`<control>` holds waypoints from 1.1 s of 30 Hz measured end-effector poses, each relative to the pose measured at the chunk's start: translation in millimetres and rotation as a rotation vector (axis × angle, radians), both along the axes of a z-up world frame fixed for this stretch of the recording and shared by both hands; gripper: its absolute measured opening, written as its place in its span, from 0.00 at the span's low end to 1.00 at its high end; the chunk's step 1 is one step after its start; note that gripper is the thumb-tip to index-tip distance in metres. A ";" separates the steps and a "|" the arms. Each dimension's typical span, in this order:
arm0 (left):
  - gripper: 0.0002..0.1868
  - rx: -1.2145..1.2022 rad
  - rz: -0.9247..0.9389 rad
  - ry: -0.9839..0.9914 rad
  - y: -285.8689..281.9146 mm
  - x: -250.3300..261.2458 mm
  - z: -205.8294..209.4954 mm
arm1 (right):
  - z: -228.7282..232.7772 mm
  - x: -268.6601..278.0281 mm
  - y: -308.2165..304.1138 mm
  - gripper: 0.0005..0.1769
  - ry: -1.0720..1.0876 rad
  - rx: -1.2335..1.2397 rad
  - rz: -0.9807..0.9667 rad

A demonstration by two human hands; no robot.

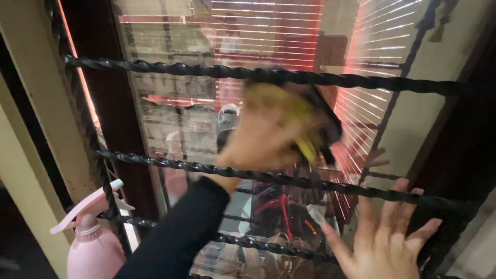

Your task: The person wipes a glass window pane with a cloth by hand and then sprays cleaning liquid onto the glass from a bottle.

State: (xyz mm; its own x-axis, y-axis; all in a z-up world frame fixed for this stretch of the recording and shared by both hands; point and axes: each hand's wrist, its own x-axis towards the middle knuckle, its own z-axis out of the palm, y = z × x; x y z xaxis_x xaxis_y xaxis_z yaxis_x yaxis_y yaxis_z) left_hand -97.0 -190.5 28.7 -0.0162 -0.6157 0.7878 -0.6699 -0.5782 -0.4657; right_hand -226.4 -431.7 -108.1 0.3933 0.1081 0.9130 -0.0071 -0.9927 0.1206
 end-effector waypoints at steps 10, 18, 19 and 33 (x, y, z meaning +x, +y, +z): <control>0.32 0.718 -0.204 -0.189 10.0 27.2 -62.9 | -5.3 2.8 -6.6 0.62 0.037 0.006 -0.029; 0.44 -0.144 0.194 0.019 126.6 43.9 7.7 | -7.5 9.0 -13.5 0.62 0.054 -0.058 -0.109; 0.48 -0.375 0.258 -0.151 130.8 45.8 10.6 | -7.6 9.4 -13.8 0.62 0.043 -0.063 -0.104; 0.23 0.689 -0.337 -0.122 -7.8 32.4 -75.5 | -10.9 6.4 -4.7 0.57 -0.028 -0.059 0.021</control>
State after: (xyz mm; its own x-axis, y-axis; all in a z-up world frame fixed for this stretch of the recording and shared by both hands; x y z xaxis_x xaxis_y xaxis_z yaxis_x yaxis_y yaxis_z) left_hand -64.6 -198.2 -46.8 -0.3517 -0.9124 0.2096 -0.6793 0.0946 -0.7278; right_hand -220.0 -436.4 -119.1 0.3650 0.1706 0.9153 0.0099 -0.9837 0.1794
